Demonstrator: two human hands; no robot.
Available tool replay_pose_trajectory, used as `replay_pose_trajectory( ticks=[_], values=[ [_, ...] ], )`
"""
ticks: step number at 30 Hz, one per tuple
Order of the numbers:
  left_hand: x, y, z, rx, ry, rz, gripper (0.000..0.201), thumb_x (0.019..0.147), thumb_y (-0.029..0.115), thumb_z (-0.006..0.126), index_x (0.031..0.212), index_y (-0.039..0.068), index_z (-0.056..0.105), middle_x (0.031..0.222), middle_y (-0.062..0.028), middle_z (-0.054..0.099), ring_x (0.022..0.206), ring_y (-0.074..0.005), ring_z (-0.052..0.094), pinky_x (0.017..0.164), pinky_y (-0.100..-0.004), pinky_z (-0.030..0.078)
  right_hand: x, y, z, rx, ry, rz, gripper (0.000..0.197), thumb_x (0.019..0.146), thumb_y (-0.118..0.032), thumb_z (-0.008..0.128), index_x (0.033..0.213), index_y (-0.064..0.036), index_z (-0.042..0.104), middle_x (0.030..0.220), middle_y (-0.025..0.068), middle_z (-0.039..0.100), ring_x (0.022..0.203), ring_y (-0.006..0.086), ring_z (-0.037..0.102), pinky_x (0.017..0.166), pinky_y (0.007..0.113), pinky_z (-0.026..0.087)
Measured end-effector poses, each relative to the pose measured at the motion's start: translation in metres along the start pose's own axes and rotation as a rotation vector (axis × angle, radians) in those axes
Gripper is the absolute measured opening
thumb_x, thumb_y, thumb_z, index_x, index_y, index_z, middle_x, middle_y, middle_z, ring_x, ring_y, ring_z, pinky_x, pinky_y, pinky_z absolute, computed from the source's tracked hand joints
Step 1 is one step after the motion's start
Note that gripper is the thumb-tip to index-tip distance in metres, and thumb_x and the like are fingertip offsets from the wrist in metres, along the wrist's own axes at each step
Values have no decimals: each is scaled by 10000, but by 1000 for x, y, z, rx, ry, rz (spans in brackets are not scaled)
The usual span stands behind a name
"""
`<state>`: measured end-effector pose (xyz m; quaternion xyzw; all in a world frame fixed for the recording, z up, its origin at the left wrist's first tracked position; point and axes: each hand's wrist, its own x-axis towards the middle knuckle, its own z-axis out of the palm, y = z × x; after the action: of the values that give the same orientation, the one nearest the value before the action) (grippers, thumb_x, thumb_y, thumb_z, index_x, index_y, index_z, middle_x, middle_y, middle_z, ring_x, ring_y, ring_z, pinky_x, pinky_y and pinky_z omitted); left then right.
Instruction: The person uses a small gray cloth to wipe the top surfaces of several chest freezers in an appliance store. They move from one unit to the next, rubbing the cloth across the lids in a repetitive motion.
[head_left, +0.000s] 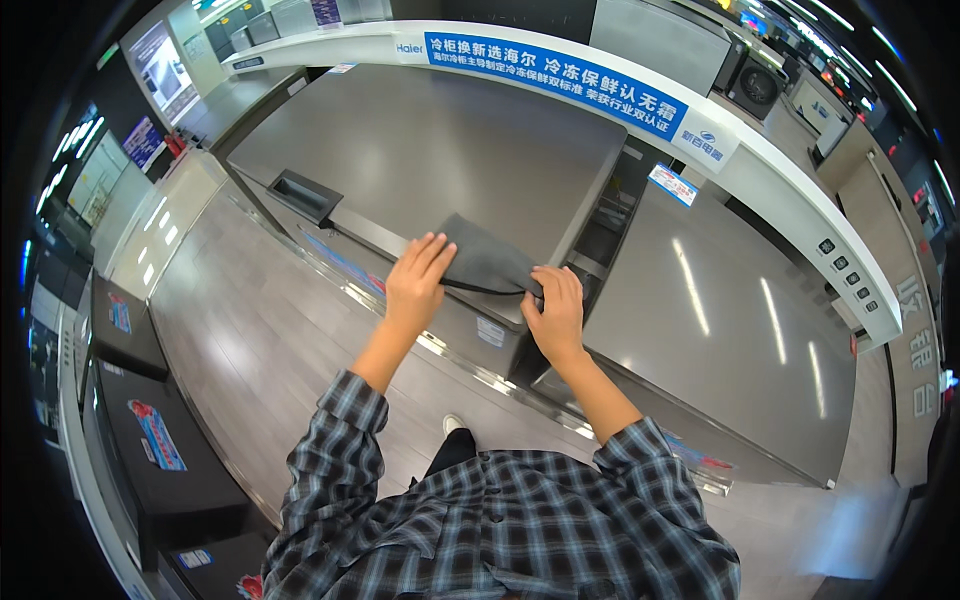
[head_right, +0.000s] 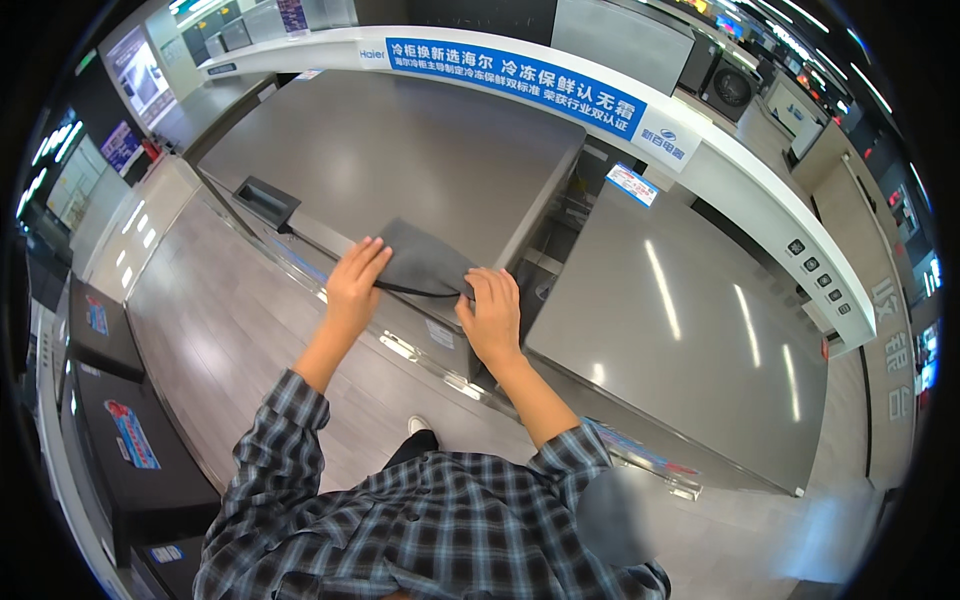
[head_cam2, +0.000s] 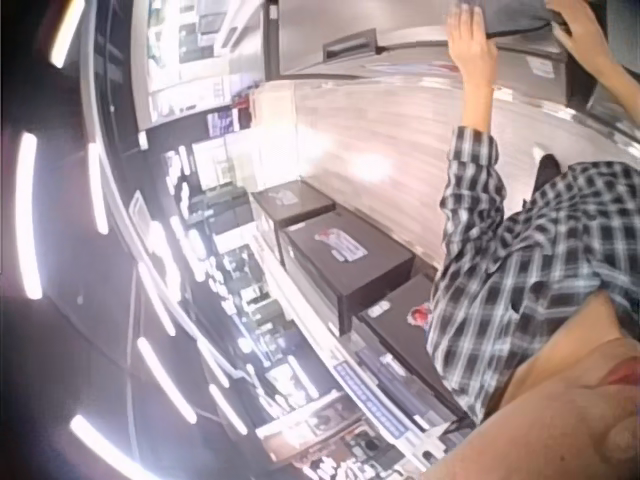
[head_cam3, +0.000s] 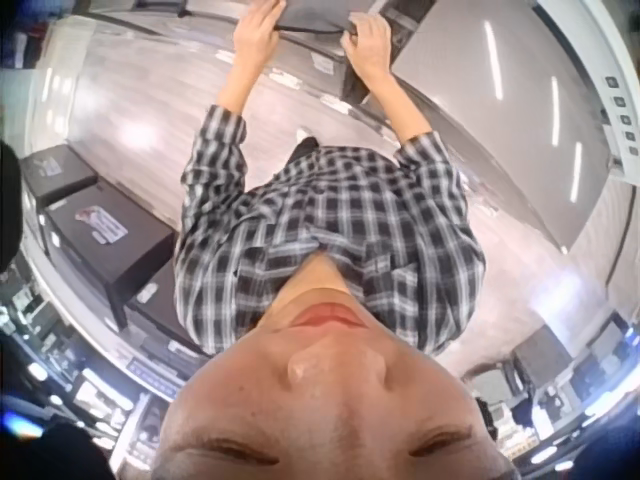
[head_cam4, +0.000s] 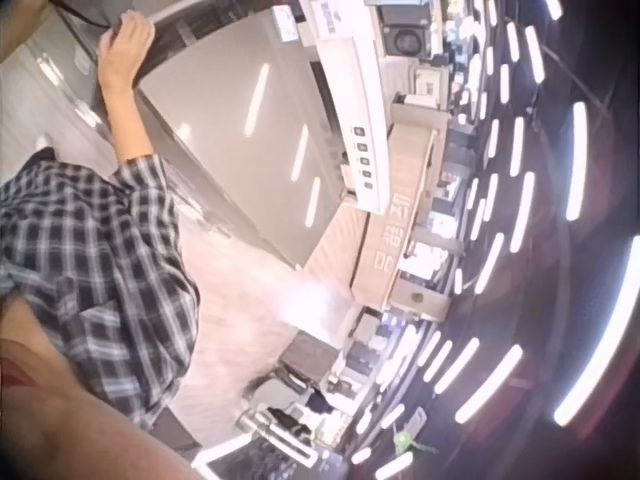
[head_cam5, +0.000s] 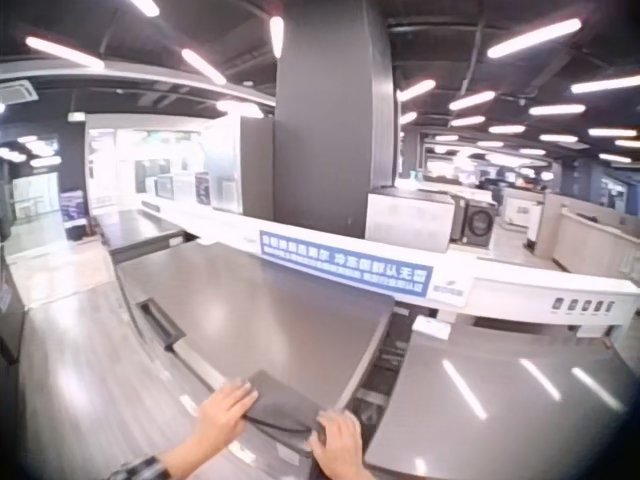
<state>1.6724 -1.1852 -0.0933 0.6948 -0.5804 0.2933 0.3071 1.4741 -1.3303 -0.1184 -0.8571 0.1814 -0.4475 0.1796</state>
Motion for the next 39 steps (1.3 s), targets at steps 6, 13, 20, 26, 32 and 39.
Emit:
replay_pose_trajectory(
  ticks=[6, 13, 20, 26, 32, 39],
  values=[
    [-62, -36, 34, -349, -581, -26, 608, 785, 37, 646, 1384, 62, 544, 1510, -178, 433, 1400, -347, 413, 1133, -483, 378, -36, -13, 38, -253, -252, 237, 494, 812, -86, 644, 1287, 12, 548, 1384, 186, 505, 1340, 348, 443, 1167, 530, 266],
    [-54, -45, 44, -331, -721, 11, 643, 959, 449, 573, 1490, 111, 445, 1589, -188, 315, 1484, -327, 281, 1210, -514, 199, -65, -32, 68, -370, -513, 360, 709, 941, -425, 619, 1487, -27, 405, 1585, 238, 287, 1490, 409, 226, 1192, 560, 196],
    [-20, -59, 78, -348, -778, 42, 650, 967, 494, 541, 1495, 127, 443, 1590, -184, 319, 1488, -313, 278, 1206, -520, 203, -39, -10, 76, -316, -473, 473, 662, 971, -399, 585, 1491, -31, 403, 1586, 228, 290, 1493, 394, 226, 1195, 553, 196],
    [22, -75, 124, -269, -816, 138, 675, 973, 530, 509, 1520, 149, 408, 1603, -175, 298, 1497, -307, 263, 1198, -575, 179, -5, 34, 88, -383, -428, 482, 640, 981, -411, 566, 1484, -44, 420, 1578, 216, 314, 1490, 379, 245, 1192, 556, 216],
    [53, -87, 167, -244, -821, 164, 689, 976, 551, 488, 1535, 163, 384, 1616, -159, 279, 1508, -298, 238, 1197, -593, 162, 28, 74, 95, -392, -428, 489, 645, 981, -424, 562, 1489, -54, 414, 1583, 217, 306, 1493, 371, 242, 1195, 556, 207],
    [86, -92, 217, -258, -791, 143, 685, 981, 553, 476, 1539, 168, 376, 1621, -150, 272, 1513, -290, 223, 1199, -592, 152, 65, 125, 98, -422, -449, 486, 671, 973, -439, 574, 1496, -57, 402, 1591, 209, 295, 1499, 364, 232, 1202, 550, 191]
  ],
)
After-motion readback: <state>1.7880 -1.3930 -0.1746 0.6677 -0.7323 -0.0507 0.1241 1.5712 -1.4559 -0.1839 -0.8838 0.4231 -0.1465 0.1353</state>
